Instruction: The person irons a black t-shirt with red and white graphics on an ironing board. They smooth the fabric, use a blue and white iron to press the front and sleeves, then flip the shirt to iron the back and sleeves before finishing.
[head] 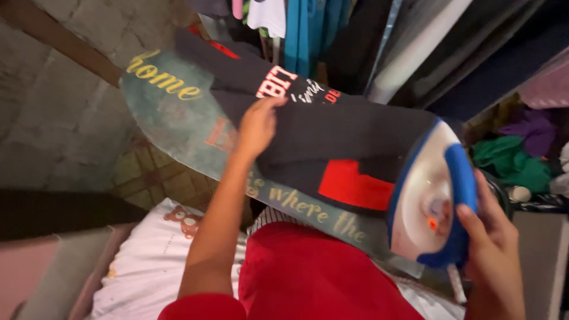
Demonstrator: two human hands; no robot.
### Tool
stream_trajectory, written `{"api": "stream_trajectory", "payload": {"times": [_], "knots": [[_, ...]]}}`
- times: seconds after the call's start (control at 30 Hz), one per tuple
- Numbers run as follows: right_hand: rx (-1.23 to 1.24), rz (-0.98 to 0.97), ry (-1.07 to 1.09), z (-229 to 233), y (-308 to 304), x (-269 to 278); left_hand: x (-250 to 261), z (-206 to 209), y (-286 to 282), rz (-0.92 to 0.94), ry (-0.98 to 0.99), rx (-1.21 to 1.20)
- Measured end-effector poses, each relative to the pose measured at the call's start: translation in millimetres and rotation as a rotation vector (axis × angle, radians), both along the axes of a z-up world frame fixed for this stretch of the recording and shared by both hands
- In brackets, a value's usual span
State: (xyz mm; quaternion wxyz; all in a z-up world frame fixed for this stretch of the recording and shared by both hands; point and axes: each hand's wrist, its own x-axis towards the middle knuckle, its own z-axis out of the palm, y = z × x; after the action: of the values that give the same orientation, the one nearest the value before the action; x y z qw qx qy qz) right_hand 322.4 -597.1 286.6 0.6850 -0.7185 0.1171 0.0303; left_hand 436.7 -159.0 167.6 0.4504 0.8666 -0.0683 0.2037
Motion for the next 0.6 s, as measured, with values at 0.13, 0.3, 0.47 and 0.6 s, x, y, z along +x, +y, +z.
{"api": "stream_trajectory", "payload": {"times": [0.13,0.3,0.47,0.6], "knots": [[-0.042,0.155,0.019,0.0,64.4,43.8,-21.4,-19.6,50.5,0.041,0.141,0.336],[-0.161,0.419,-0.072,-0.4,171.1,88.0,-38.2,-32.0,68.2,-0.044,0.317,0.570],[-0.549,0.526,0.033,-14.0,270.0,113.0,-39.5,-33.3,82.5,-0.067,0.294,0.485],[-0.728,0.621,-0.311,-34.6,305.2,111.5,-40.2,-41.8,92.3,-0.060,0.267,0.540]]}}
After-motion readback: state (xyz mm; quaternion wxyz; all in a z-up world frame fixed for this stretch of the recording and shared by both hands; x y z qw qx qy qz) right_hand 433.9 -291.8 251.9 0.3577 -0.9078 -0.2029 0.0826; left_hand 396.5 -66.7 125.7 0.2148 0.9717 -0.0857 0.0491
